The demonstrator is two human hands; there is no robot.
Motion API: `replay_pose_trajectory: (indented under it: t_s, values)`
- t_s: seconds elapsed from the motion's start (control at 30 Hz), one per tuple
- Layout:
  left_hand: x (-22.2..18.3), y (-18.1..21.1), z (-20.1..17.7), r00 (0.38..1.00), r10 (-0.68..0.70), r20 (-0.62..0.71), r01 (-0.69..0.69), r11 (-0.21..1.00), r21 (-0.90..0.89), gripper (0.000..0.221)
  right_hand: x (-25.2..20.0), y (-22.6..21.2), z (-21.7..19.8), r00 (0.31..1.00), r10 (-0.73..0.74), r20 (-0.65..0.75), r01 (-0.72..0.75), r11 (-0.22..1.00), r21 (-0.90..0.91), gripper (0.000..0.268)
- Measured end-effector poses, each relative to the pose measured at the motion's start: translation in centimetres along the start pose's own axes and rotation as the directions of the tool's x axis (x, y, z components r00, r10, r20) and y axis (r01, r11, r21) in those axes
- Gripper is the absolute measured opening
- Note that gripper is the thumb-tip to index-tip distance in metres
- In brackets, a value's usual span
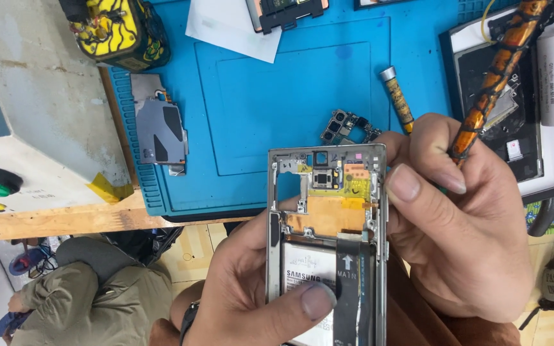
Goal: Repairing a smartphone by disassembling and reassembling internal components on a workbench.
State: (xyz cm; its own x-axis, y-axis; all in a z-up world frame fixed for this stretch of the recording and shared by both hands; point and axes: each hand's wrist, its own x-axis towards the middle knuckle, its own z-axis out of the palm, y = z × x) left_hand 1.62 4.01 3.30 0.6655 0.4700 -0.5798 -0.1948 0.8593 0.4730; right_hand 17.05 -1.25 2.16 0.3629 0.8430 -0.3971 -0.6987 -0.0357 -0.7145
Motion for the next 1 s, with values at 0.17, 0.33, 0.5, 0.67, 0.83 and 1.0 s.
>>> replay_pose_trajectory:
  t_s: [0.17, 0.33, 0.5, 0.67, 0.83, 1.0]
  values:
    - [-0.1, -0.7, -0.4, 0.997, 0.07, 0.033, -0.071, 0.997, 0.02, 0.054, 0.0, 0.2, 0.0, 1.0, -0.016, -0.023, 0.016, 1.0, -0.011, 0.024]
    - [-0.3, -1.1, -0.4, 0.992, 0.11, -0.067, -0.098, 0.983, 0.156, 0.058, -0.2, 0.3, 0.1, 0.994, -0.105, -0.002, 0.104, 0.99, -0.1, 0.027]
    - [-0.1, -1.6, -0.7, 0.993, 0.111, -0.041, -0.102, 0.98, 0.169, 0.052, -0.6, 0.4, -0.2, 0.989, -0.147, 0.0, 0.145, 0.982, -0.12, 0.031]
    - [-0.2, -2.8, -1.7, 0.968, 0.24, 0.074, -0.248, 0.96, 0.132, 0.051, -0.6, 0.3, 0.0, 0.978, -0.204, 0.043, 0.208, 0.969, -0.137, 0.033]
    - [0.0, -3.8, -2.8, 0.913, 0.393, 0.105, -0.407, 0.865, 0.293, 0.041, -0.8, 0.3, -0.7, 0.983, -0.139, 0.121, 0.153, 0.981, -0.117, 0.03]
    - [0.1, -2.4, -2.0, 0.908, 0.409, 0.096, -0.379, 0.698, 0.608, 0.03, -0.9, 0.4, -1.0, 0.984, -0.131, 0.121, 0.149, 0.978, -0.147, 0.031]
